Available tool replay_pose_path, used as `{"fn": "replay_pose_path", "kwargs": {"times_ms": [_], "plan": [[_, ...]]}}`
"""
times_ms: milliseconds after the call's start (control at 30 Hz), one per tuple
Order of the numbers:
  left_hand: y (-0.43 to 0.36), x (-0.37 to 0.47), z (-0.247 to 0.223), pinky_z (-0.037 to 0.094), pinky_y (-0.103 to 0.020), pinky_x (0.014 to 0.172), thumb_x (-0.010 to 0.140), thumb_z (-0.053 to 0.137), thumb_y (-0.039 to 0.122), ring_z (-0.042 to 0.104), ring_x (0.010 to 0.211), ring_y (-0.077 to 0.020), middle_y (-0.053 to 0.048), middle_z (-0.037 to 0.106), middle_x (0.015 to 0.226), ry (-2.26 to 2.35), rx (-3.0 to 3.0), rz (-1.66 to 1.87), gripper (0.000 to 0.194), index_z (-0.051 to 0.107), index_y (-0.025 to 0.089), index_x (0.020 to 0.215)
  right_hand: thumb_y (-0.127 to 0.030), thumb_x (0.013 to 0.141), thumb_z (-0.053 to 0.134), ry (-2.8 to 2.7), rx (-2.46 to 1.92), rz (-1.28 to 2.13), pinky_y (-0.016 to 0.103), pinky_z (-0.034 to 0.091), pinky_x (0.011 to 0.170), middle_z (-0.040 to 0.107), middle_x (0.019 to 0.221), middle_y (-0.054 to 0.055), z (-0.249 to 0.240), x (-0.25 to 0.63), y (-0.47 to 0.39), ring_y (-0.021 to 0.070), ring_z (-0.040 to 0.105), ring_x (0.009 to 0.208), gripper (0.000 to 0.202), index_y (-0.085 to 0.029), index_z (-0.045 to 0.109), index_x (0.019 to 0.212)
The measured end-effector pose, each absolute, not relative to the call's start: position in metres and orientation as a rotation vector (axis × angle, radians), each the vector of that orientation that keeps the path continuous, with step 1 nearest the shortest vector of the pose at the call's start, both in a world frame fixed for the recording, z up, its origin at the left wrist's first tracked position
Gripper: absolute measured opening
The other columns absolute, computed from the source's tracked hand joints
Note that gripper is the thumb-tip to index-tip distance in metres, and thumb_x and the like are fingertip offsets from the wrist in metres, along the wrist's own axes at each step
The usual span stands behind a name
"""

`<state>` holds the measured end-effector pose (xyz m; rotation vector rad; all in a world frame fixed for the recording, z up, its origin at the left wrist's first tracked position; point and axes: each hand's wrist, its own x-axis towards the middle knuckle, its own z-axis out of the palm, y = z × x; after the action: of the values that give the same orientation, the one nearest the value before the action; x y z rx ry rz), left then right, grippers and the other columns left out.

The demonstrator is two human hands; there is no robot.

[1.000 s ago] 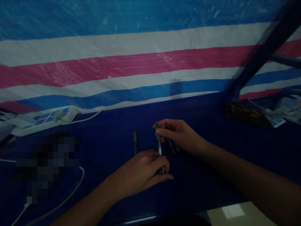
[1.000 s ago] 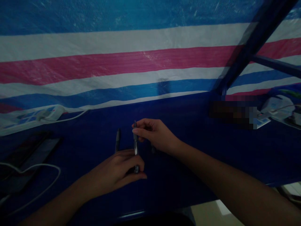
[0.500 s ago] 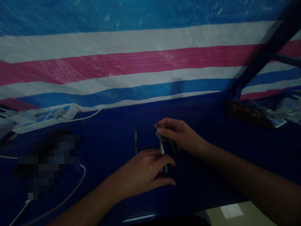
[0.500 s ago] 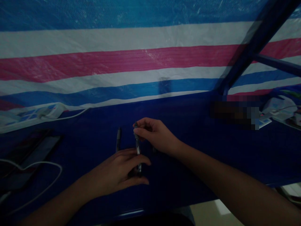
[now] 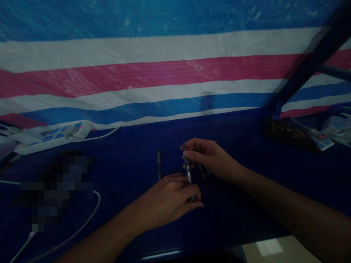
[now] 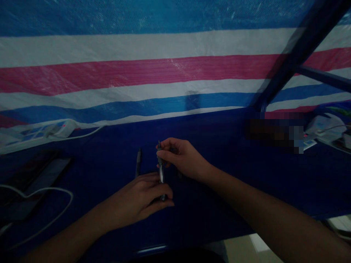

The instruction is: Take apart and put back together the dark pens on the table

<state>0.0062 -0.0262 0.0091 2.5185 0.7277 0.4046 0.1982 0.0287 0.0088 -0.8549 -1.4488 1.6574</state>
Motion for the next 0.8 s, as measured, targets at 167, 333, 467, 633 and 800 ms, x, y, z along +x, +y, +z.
{"fn": "replay_pose_path", "kwargs": {"times_ms": [167, 333, 467, 633, 800], "plan": [[-0.025, 0.004, 0.013, 0.058, -0.036, 0.081, 0.092, 0.078, 0.045, 0.068, 0.079, -0.0213, 0.001, 0.066, 0.077, 0.702, 2.522, 0.406, 0.036, 0.068, 0.022, 0.117, -0.033, 0.086, 0.073, -1.386, -0.889, 1.564, 0.029, 0.052, 0.065, 0.065, 0.075, -0.004, 0.01, 0.197, 0.03, 0.0129, 0.065, 0.068, 0.022, -0.019, 0.065, 0.102], [-0.022, 0.005, 0.012, 0.058, -0.037, 0.085, 0.103, 0.063, 0.032, 0.068, 0.091, -0.021, -0.002, 0.07, 0.092, 0.789, 2.537, 0.454, 0.029, 0.063, 0.021, 0.13, -0.033, 0.083, 0.074, -1.411, -1.0, 1.296, 0.029, 0.051, 0.065, 0.067, 0.076, -0.003, 0.004, 0.204, 0.044, 0.0135, 0.065, 0.067, 0.033, -0.019, 0.061, 0.11], [-0.018, 0.006, 0.007, 0.058, -0.04, 0.095, 0.106, 0.055, 0.02, 0.068, 0.097, -0.0205, -0.004, 0.071, 0.101, 0.857, 2.544, 0.443, 0.018, 0.065, 0.02, 0.121, -0.037, 0.086, 0.073, -1.641, -1.162, 1.052, 0.033, 0.052, 0.073, 0.072, 0.087, 0.003, 0.002, 0.211, 0.051, 0.0187, 0.069, 0.078, 0.043, -0.017, 0.059, 0.121], [-0.014, 0.006, 0.004, 0.058, -0.039, 0.092, 0.103, 0.058, 0.015, 0.068, 0.091, -0.0196, -0.003, 0.068, 0.095, 0.912, 2.506, 0.417, 0.007, 0.064, 0.018, 0.104, -0.038, 0.095, 0.064, -2.025, -1.505, 0.636, 0.036, 0.045, 0.069, 0.074, 0.088, 0.007, 0.013, 0.225, 0.055, 0.0224, 0.067, 0.074, 0.043, -0.015, 0.056, 0.131], [-0.014, 0.006, 0.004, 0.057, -0.038, 0.09, 0.103, 0.06, 0.018, 0.068, 0.09, -0.0201, -0.002, 0.067, 0.092, 0.929, 2.508, 0.393, 0.007, 0.064, 0.018, 0.109, -0.032, 0.095, 0.066, -2.336, -1.619, 0.708, 0.032, 0.041, 0.063, 0.074, 0.083, 0.007, 0.016, 0.23, 0.049, 0.0243, 0.069, 0.073, 0.04, -0.016, 0.055, 0.131]]}}
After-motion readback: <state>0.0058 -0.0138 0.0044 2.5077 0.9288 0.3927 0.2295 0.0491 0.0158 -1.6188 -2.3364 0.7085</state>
